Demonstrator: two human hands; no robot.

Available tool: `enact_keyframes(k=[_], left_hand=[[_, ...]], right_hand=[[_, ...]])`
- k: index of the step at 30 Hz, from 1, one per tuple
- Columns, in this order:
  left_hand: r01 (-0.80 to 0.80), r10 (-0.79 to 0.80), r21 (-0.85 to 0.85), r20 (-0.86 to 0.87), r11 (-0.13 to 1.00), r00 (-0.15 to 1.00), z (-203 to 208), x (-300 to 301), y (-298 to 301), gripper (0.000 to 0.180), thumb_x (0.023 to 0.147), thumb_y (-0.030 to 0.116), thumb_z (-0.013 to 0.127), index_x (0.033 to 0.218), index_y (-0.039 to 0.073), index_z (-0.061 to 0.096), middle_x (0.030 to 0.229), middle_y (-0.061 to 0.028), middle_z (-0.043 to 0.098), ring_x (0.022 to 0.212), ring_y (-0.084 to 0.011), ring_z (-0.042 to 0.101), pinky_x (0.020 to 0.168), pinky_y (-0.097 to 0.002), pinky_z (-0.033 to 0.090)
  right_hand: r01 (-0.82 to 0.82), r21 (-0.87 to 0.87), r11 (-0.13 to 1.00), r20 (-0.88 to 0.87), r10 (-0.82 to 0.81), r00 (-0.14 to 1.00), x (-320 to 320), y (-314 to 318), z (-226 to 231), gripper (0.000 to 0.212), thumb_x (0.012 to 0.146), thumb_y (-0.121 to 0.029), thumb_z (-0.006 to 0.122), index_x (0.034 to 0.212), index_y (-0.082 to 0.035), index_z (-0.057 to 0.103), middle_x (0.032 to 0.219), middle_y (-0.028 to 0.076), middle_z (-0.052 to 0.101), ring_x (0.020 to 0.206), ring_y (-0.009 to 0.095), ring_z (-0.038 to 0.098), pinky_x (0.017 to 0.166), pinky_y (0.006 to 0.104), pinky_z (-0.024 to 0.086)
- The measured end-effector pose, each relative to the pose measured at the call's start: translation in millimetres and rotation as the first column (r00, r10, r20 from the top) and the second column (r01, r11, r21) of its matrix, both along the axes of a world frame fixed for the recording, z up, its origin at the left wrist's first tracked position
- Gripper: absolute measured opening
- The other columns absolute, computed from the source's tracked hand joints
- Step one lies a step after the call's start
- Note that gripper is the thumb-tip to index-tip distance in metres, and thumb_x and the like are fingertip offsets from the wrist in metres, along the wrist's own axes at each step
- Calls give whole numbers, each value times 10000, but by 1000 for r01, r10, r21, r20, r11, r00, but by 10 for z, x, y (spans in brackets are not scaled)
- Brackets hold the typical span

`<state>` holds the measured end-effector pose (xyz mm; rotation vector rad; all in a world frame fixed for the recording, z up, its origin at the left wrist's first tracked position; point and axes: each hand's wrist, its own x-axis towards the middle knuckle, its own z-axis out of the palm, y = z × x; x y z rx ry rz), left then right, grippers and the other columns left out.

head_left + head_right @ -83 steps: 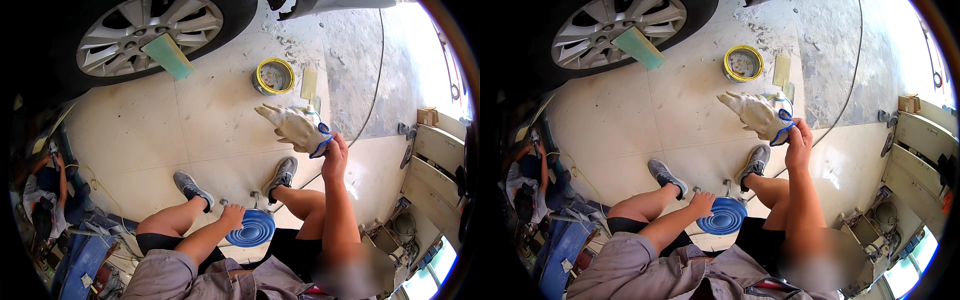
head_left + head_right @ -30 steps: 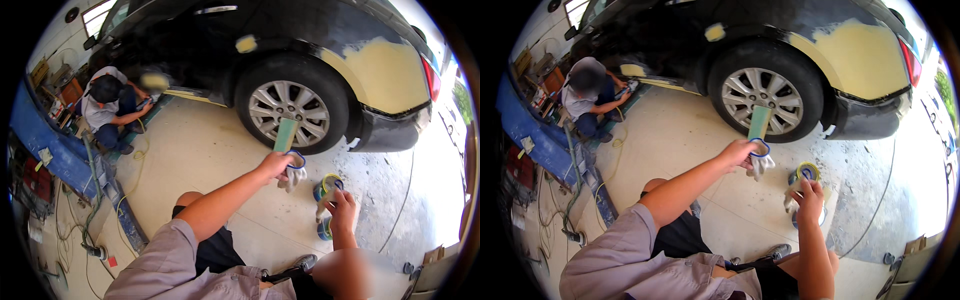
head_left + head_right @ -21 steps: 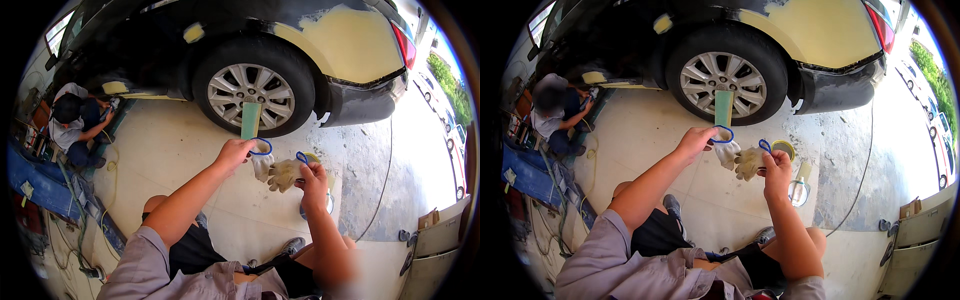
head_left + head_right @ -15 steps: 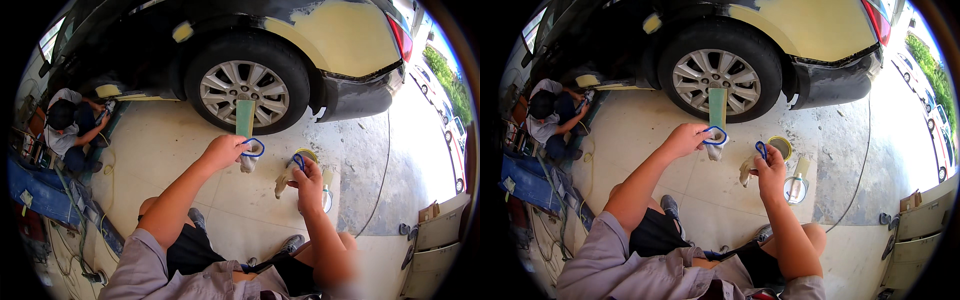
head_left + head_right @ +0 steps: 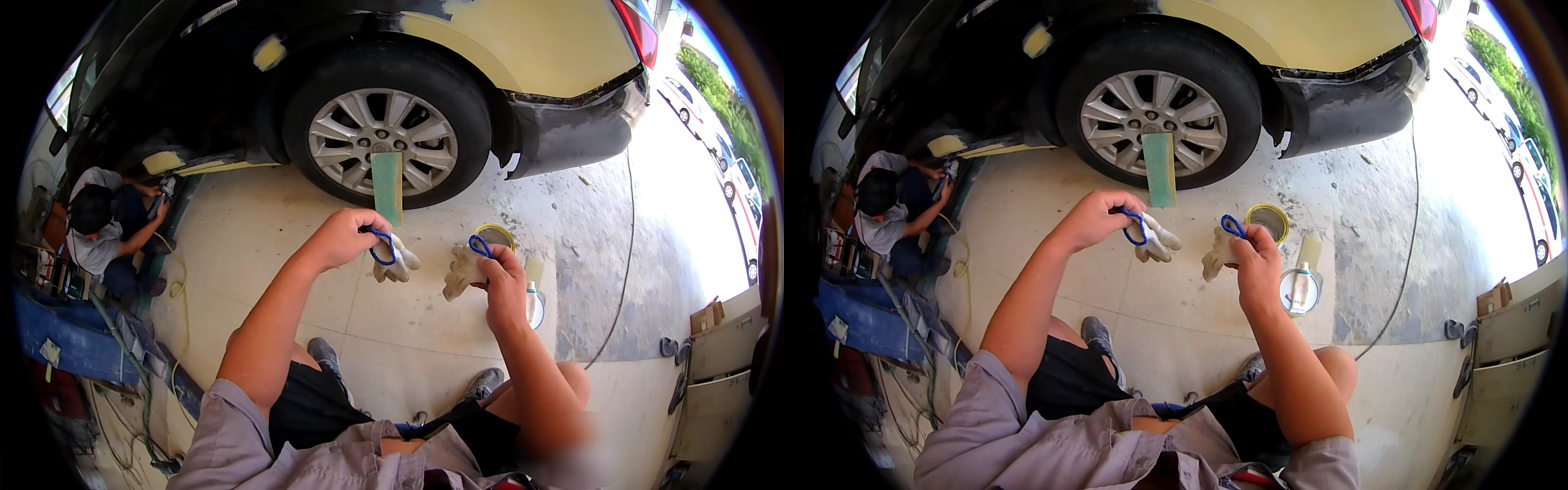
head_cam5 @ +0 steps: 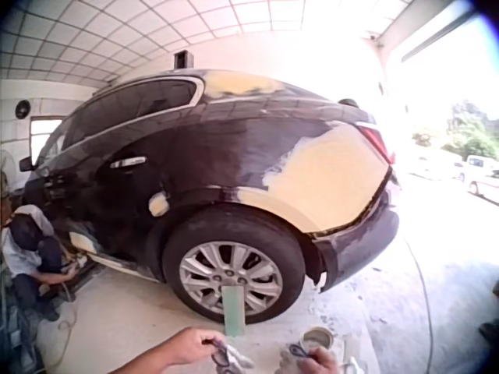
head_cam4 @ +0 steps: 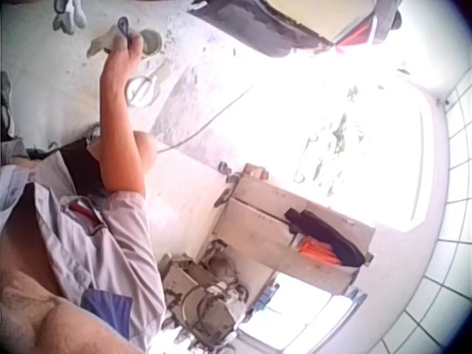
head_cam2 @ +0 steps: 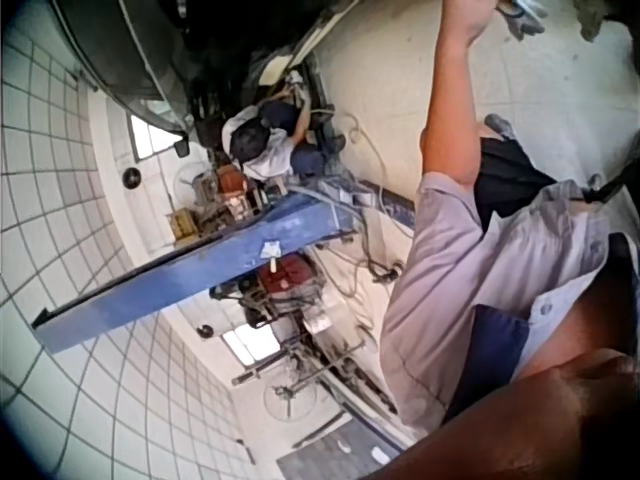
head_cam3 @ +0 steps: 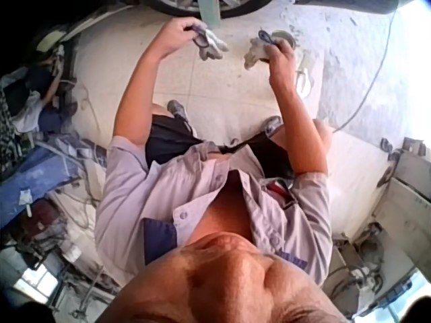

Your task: The person puts on gloves and uses a putty knife to mix a yellow body filler substance on a flat board. They scrape the material to blend it thoroughly while sitting on the floor of a garage.

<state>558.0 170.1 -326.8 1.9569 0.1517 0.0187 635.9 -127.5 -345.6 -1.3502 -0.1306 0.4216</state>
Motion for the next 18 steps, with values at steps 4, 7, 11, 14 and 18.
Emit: enact_keyframes(k=[4,7,11,14,18], left_hand=[[83,-84,-74,-18,994,996,12,-32,-105,139,949,-42,645,1055,1,724,1091,-68,727,1005,-145,671,901,-312,540],[106,-105,-118,15,987,994,14,-17,-300,146,967,-27,640,1089,7,712,1065,-52,719,1010,-129,665,896,-298,536],[29,-18,-288,41,957,999,-78,18,-576,199,985,-14,632,1178,0,680,1082,-45,707,1027,-121,662,917,-286,537],[-46,63,-380,32,924,998,-192,83,-768,273,977,-14,636,1250,-9,640,1140,-69,692,1069,-143,665,969,-307,545],[-67,69,-394,-9,917,998,-297,75,-915,313,975,2,635,1286,-15,610,1225,-110,665,1110,-176,669,994,-334,547]], right_hand=[[-42,10,999,-28,42,999,5,-13,2,149,977,-86,612,1117,-47,643,1016,27,689,864,99,639,754,275,547],[-89,15,996,-48,90,995,14,-19,-60,141,980,-95,622,1114,-56,645,1012,21,688,858,93,640,735,268,550],[-216,-19,976,-49,215,975,-98,93,-42,129,991,-104,632,1109,-52,642,1007,20,691,860,97,660,719,273,586],[-271,3,963,-72,270,960,-197,181,-102,280,1006,-206,692,1190,-25,584,1035,67,698,882,135,695,700,301,628],[-232,-35,972,-157,224,962,-349,309,-132,474,988,-319,748,1266,-8,523,1058,114,696,880,180,730,685,319,641]])
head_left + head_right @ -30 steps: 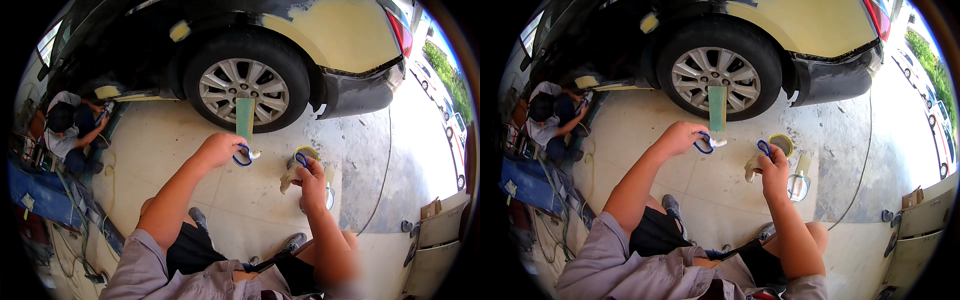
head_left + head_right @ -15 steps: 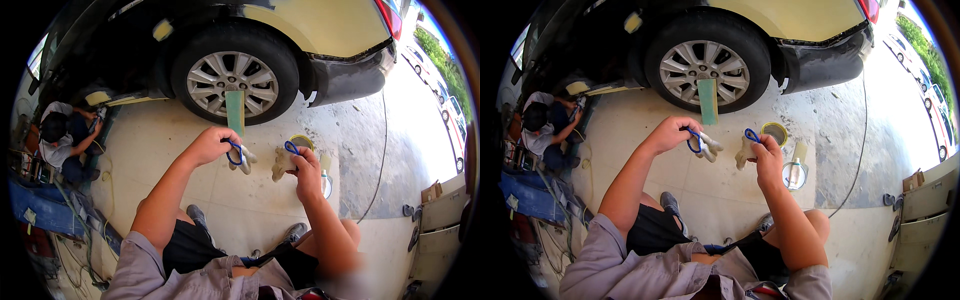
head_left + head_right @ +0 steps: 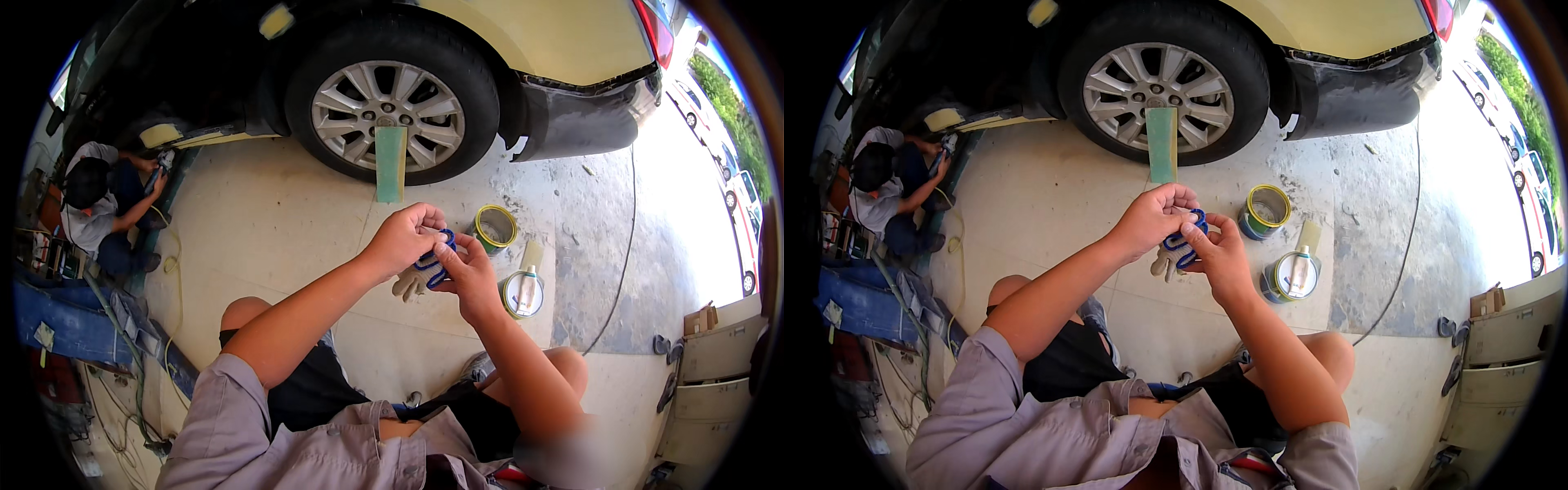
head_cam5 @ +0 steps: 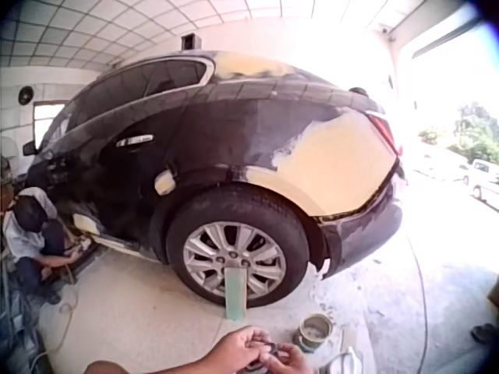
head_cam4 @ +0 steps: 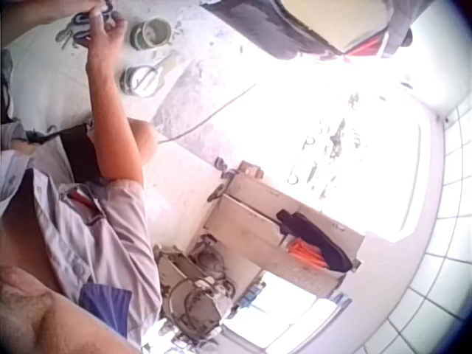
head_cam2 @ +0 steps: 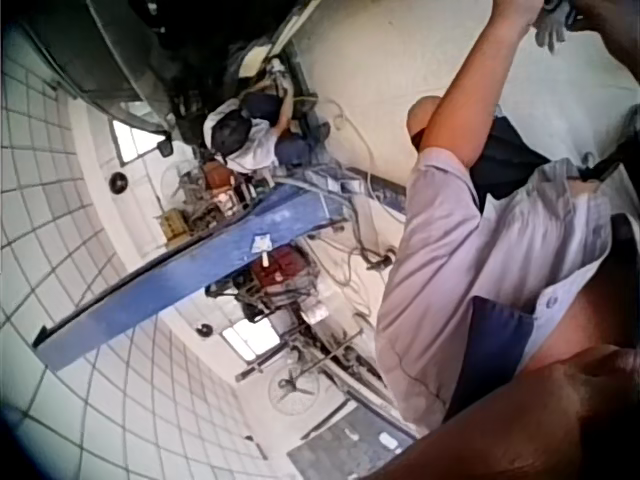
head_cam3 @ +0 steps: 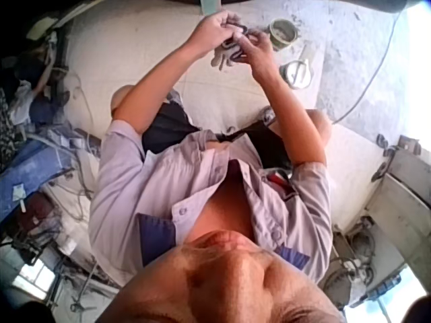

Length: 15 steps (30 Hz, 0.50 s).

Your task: The person puts on gloves and uses a putty knife to mix a yellow body filler substance on a flat board. They scrape the material to blend it thoroughly while sitting on the floor of a garage.

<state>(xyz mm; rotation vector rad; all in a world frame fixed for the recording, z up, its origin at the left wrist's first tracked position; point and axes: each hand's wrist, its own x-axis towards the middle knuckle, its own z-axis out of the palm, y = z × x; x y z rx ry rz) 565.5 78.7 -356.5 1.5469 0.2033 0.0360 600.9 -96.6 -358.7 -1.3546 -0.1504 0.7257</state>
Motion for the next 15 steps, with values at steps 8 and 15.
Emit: enact_keyframes(k=[8,15], left_hand=[[-172,155,552,77,816,985,152,-76,52,394,973,364,727,1124,2,690,983,-129,744,916,-205,728,779,-341,567],[53,19,513,-134,857,991,-259,-64,-113,443,923,436,713,1029,7,702,875,-115,732,748,-222,698,711,-359,553]], right_hand=[[293,105,950,-335,-244,910,176,-88,-109,220,994,-78,533,1197,8,540,1106,162,678,924,284,745,743,369,656],[253,189,949,-530,-118,840,-100,-30,-307,306,1010,-132,458,1245,53,523,1120,223,667,981,371,733,838,466,632]])
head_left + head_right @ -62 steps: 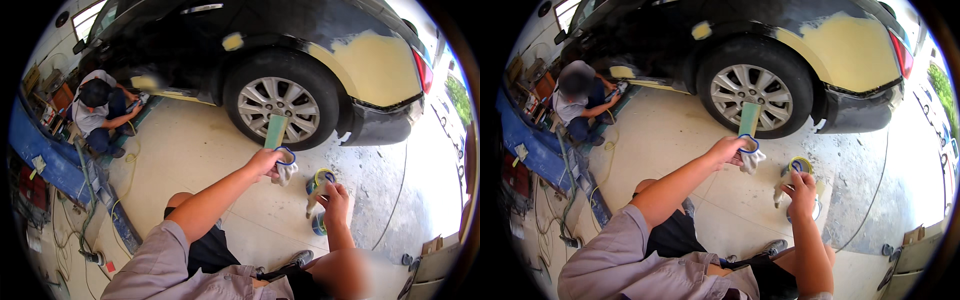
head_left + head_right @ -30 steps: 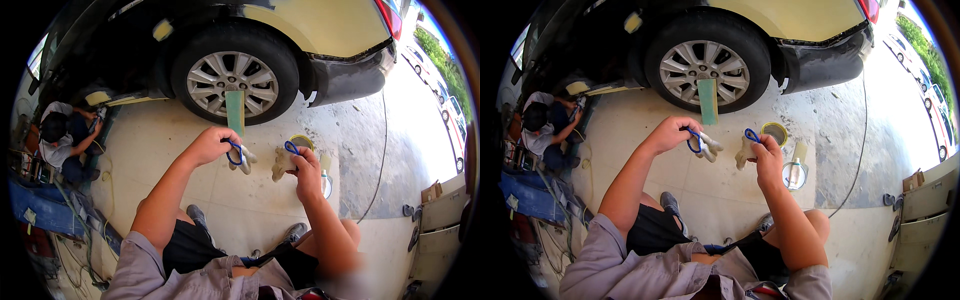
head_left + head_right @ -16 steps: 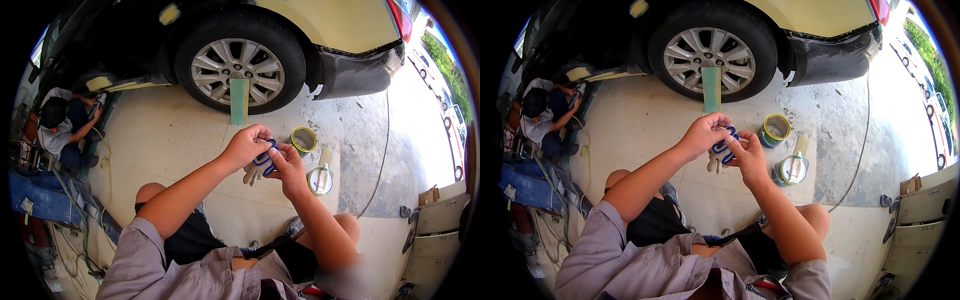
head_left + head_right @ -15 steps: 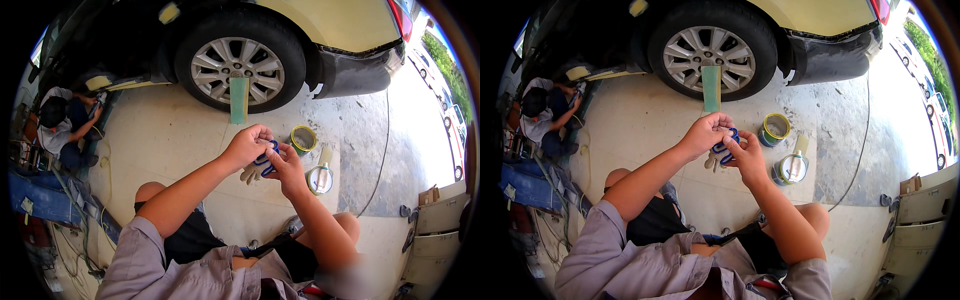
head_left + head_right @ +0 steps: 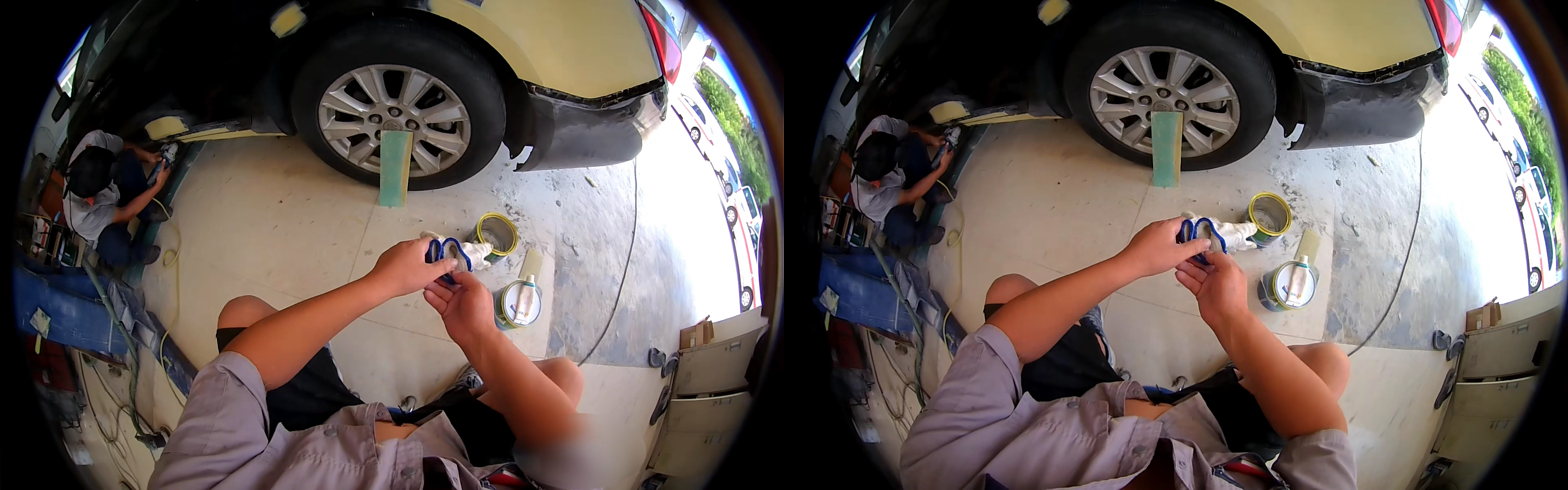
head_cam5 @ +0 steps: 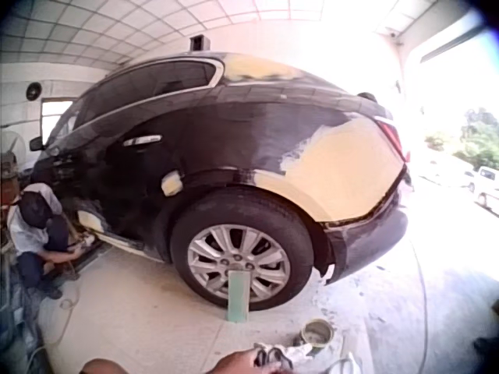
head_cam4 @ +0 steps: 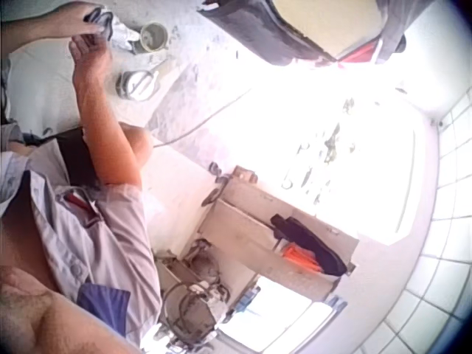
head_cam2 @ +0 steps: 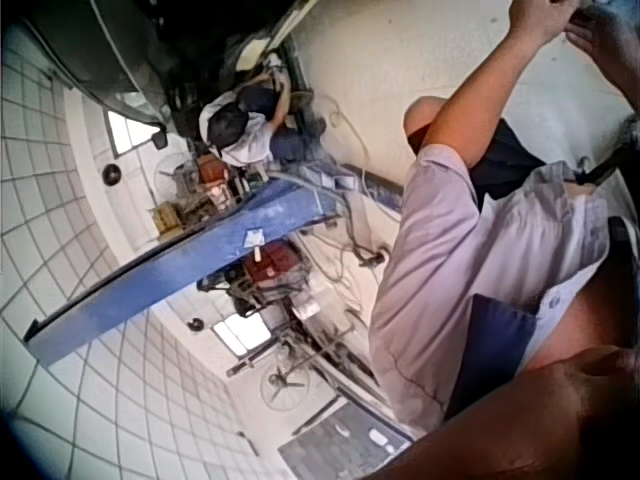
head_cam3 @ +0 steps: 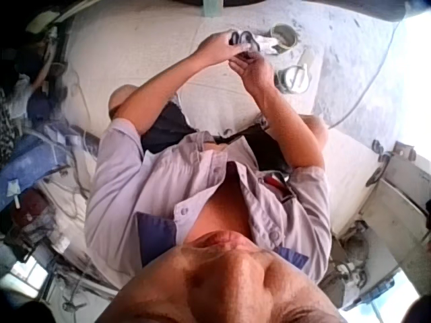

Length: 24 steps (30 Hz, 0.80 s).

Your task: The person puts on gloves and uses a putty knife to mix a yellow body filler substance on a flat board. They scrape the material to blend it thoroughly while sitting on the floor of a garage.

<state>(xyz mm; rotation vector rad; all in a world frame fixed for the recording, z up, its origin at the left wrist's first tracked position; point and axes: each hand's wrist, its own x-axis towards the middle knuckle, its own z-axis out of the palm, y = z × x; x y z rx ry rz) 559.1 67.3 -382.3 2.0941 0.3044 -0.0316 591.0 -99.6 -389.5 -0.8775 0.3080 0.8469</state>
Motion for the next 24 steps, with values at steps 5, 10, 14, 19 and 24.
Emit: enact_keyframes(k=[5,10,14,19,24], left_hand=[[151,-135,188,-93,971,986,194,-37,9,290,867,291,681,1028,50,698,916,-164,739,806,-322,706,735,-414,546],[241,-222,412,-93,879,971,161,-95,39,297,828,316,676,983,62,683,985,-155,713,945,-373,688,819,-470,550],[299,-269,293,-137,908,953,255,-148,61,332,850,335,726,1026,54,707,970,-152,713,910,-339,688,817,-432,544],[451,-451,-13,-77,892,889,305,-244,263,381,984,356,688,1159,21,729,976,-113,728,876,-208,671,784,-356,538],[352,-413,-334,-132,875,901,268,-190,178,243,1032,240,610,1038,39,747,694,5,595,613,-92,516,574,-284,432]], right_hand=[[-406,-443,799,100,494,864,-147,-39,-15,253,966,-217,642,1158,-58,603,1021,96,702,836,231,707,703,379,603],[-315,-328,891,172,384,907,-137,-134,-85,306,993,-277,638,1228,-84,609,1129,84,683,1003,223,686,800,384,612],[-379,9,925,84,377,922,-113,-191,-149,483,1037,-478,597,1307,-78,573,1212,107,662,1088,256,682,913,442,593],[-324,-212,922,159,359,920,-180,-111,-100,596,1031,-585,574,1322,-65,562,1168,105,676,1017,247,709,827,421,618],[-313,-357,880,245,412,878,-221,-228,-34,650,1023,-676,492,1309,-100,584,1140,77,715,957,227,714,733,398,615]])
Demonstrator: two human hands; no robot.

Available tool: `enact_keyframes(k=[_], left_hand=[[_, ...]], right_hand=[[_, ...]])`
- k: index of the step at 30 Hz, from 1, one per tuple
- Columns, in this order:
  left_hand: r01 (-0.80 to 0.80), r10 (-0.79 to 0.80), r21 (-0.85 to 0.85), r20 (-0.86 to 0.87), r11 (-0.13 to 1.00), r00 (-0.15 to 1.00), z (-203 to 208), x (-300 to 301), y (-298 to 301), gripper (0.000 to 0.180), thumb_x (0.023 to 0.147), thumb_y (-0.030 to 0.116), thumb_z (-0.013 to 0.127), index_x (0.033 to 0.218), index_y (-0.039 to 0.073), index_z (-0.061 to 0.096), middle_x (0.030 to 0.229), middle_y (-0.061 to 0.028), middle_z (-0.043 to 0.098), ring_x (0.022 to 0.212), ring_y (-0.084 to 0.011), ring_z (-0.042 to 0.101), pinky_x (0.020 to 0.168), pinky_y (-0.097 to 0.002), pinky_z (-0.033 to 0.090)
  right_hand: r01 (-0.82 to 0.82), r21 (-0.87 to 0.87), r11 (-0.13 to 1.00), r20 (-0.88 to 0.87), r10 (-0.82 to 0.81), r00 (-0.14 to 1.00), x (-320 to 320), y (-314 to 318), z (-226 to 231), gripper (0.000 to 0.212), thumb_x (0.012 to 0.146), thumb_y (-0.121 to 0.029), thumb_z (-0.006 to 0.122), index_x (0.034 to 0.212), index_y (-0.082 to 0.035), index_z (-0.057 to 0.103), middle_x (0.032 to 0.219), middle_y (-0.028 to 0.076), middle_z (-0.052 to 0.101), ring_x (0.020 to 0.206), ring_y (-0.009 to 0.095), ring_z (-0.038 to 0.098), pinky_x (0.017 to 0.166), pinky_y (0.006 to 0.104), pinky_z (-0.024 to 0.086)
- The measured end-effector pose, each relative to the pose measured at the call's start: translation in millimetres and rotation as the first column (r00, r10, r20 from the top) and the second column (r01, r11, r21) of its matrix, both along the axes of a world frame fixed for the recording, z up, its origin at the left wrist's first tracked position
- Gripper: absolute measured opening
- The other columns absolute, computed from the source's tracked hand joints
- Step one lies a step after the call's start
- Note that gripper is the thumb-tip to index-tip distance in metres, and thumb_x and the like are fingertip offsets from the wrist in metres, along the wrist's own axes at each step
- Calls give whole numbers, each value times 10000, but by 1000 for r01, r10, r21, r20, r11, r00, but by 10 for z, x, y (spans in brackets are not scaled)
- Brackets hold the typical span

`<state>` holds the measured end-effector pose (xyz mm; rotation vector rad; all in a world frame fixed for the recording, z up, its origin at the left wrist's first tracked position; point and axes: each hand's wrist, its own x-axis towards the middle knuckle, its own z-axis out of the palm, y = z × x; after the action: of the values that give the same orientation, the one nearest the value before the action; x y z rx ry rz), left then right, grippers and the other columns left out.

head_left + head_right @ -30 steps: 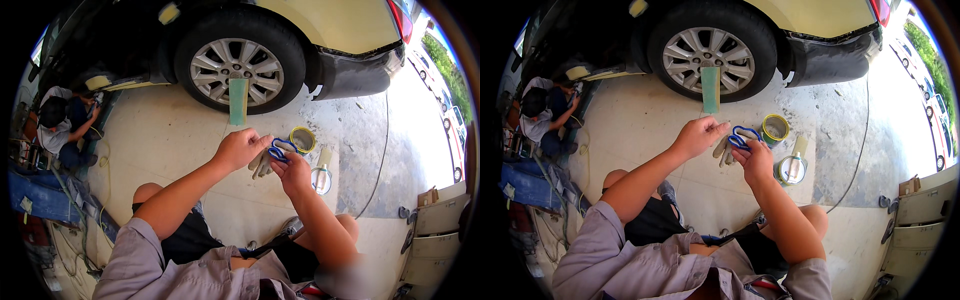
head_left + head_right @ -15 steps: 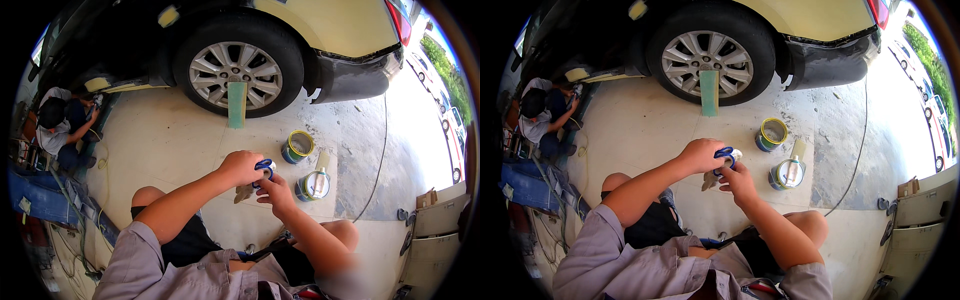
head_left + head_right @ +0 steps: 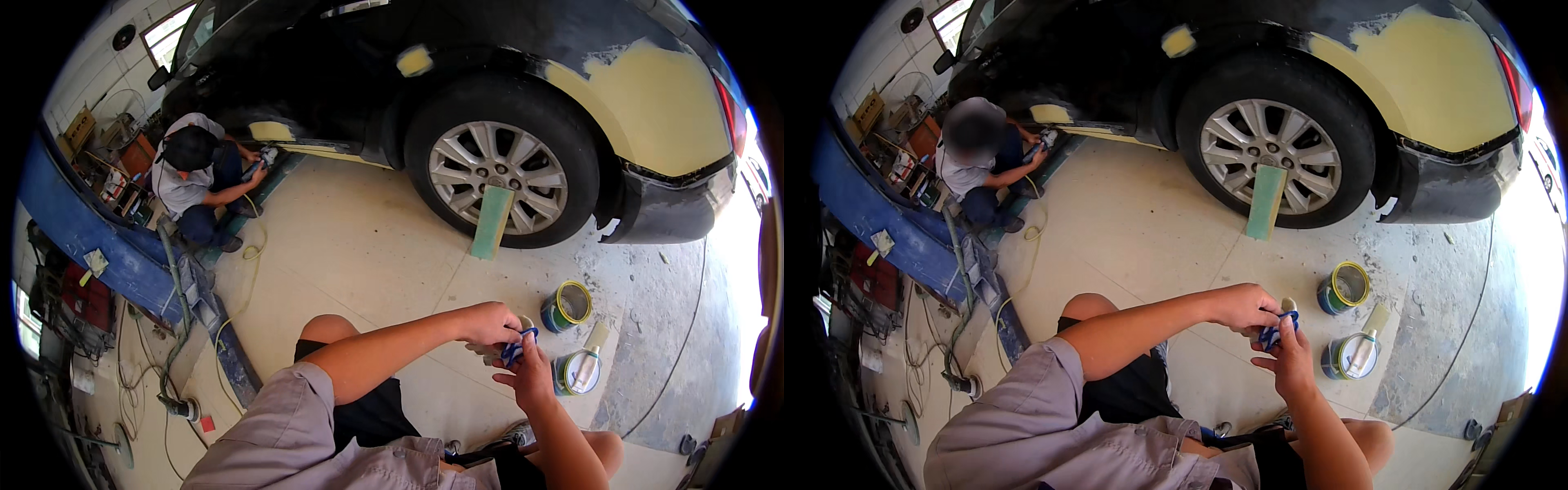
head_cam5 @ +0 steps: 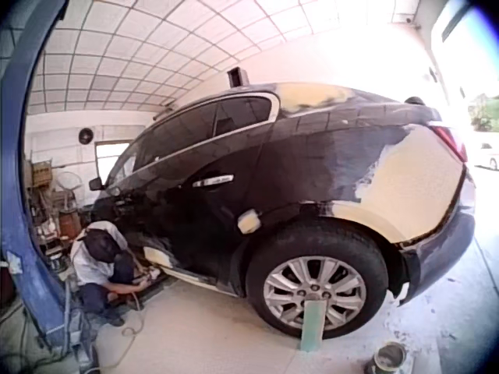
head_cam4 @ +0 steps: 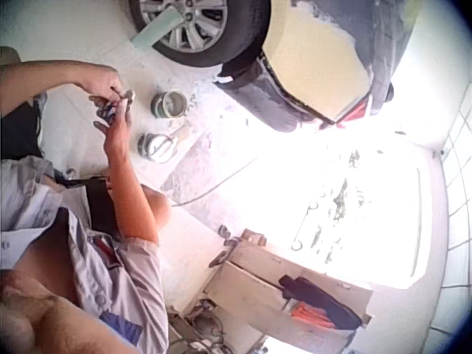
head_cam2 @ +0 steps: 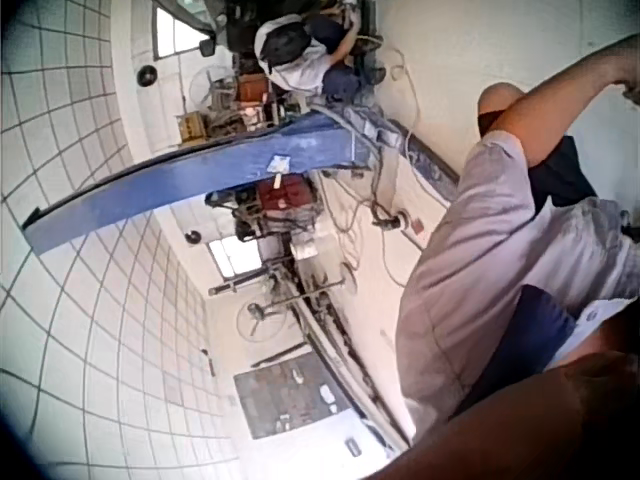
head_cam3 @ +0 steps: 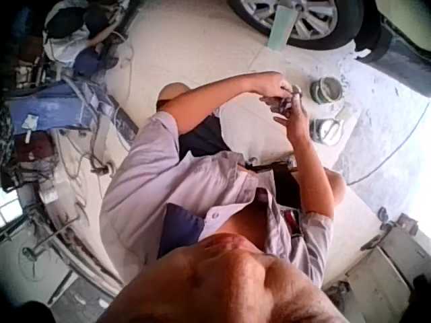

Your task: The person puts on gloves and uses a putty knife to mix a yellow body filler substance on a flat board. They scrape the material to blend it thoroughly while sitting on the floor of a garage.

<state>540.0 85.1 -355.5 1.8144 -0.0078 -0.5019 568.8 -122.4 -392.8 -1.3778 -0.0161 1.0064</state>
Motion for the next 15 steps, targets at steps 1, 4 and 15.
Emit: enact_keyframes(k=[1,4,15], left_hand=[[6,-8,58,42,998,999,6,-42,15,243,1027,225,613,1065,26,748,710,-6,622,636,-102,548,593,-286,458],[-77,77,-65,-8,995,997,-180,-169,89,240,1000,186,619,1089,9,754,786,-44,690,705,-126,611,647,-312,513],[-250,99,447,334,859,937,-249,-161,-247,278,873,167,578,1063,38,733,1040,-179,752,943,-373,714,823,-472,556]], right_hand=[[-9,-58,998,38,12,999,-49,50,29,606,1030,-646,505,1291,-106,590,1111,65,717,938,219,715,710,381,616],[-38,-46,998,-28,36,999,-80,142,-42,526,1037,-565,503,1281,-108,594,1106,71,727,909,244,720,703,404,616],[15,-60,998,-157,-24,987,26,105,-199,308,1001,-298,480,1105,-55,638,937,104,717,776,238,730,619,383,616]])
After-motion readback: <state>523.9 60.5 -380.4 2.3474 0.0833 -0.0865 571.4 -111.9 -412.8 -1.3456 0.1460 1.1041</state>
